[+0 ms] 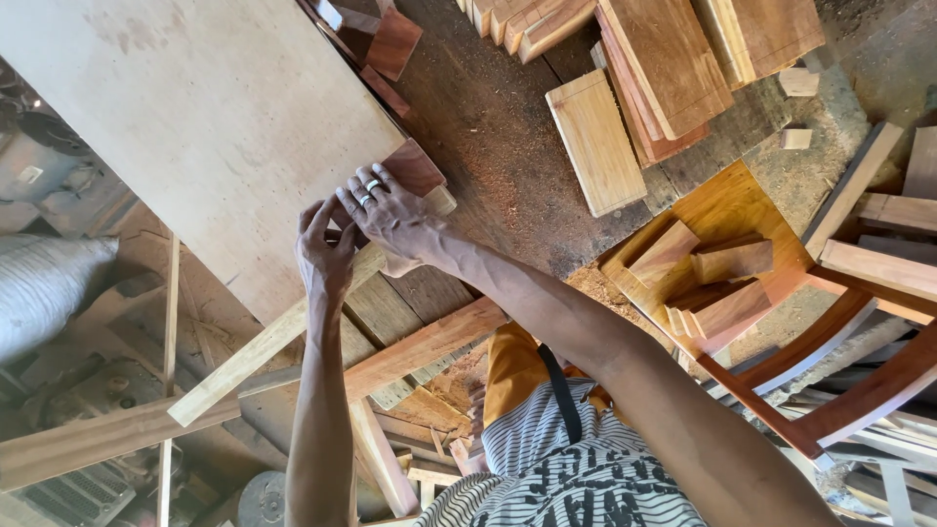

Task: Shaping and cleaning wooden blocks using a chisel.

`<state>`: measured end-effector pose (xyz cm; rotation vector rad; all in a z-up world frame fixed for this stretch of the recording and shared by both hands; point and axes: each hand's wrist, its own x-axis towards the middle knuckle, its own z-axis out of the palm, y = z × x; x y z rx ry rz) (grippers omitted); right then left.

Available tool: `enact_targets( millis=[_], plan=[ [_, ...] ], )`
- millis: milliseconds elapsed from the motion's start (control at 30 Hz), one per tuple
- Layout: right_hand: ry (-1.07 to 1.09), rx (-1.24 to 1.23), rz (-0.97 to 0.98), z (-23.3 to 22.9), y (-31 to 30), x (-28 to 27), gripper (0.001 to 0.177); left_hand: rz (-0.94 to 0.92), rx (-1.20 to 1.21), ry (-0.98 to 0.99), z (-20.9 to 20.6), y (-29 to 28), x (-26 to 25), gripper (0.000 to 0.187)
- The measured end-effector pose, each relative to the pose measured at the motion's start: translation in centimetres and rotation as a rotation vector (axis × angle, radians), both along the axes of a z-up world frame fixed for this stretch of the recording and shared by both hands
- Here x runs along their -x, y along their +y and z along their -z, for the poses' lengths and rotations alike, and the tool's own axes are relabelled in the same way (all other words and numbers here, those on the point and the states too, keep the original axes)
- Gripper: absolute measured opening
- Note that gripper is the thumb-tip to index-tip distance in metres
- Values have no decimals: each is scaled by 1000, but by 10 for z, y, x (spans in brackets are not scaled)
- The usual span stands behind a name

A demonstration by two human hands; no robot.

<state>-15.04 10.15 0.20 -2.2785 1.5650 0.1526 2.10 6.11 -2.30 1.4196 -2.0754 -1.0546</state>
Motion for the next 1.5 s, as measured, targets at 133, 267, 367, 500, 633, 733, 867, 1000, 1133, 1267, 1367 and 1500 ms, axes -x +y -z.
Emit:
enact_targets(
  millis=[133,267,367,500,633,733,867,1000,1133,1267,1367,1500],
  plan=[
    [9,132,16,57,0,-11,123,3,4,7,0,0,1,49],
    [-5,282,28,37,-1,-5,125,38,150,-56,2,0,1,40],
    [40,118,-36,1,0,2,126,13,160,-145,10,3,5,35],
    [71,142,-59,7,-1,2,118,-2,339,-227,-9,9,15,32],
    [56,119,-52,4,1,2,121,0,409,-222,-21,11,21,29],
    [55,85,-49,-1,-7,4,123,-64,237,-207,-39,9,32,27],
    [74,92,-31,-4,-11,1,125,-55,274,-219,-33,-2,28,26],
    [66,135,-29,2,-22,5,126,-66,268,-220,-31,-8,30,24],
    [44,161,-34,8,-30,2,126,-64,290,-212,-31,-16,26,25],
    [41,178,-42,9,-35,4,129,-83,214,-238,-34,-23,32,22],
    [42,170,-47,8,-38,5,131,-73,250,-217,-36,-26,32,22],
    [32,204,-43,14,-41,4,129,-70,265,-222,-32,-31,31,22]
  ],
)
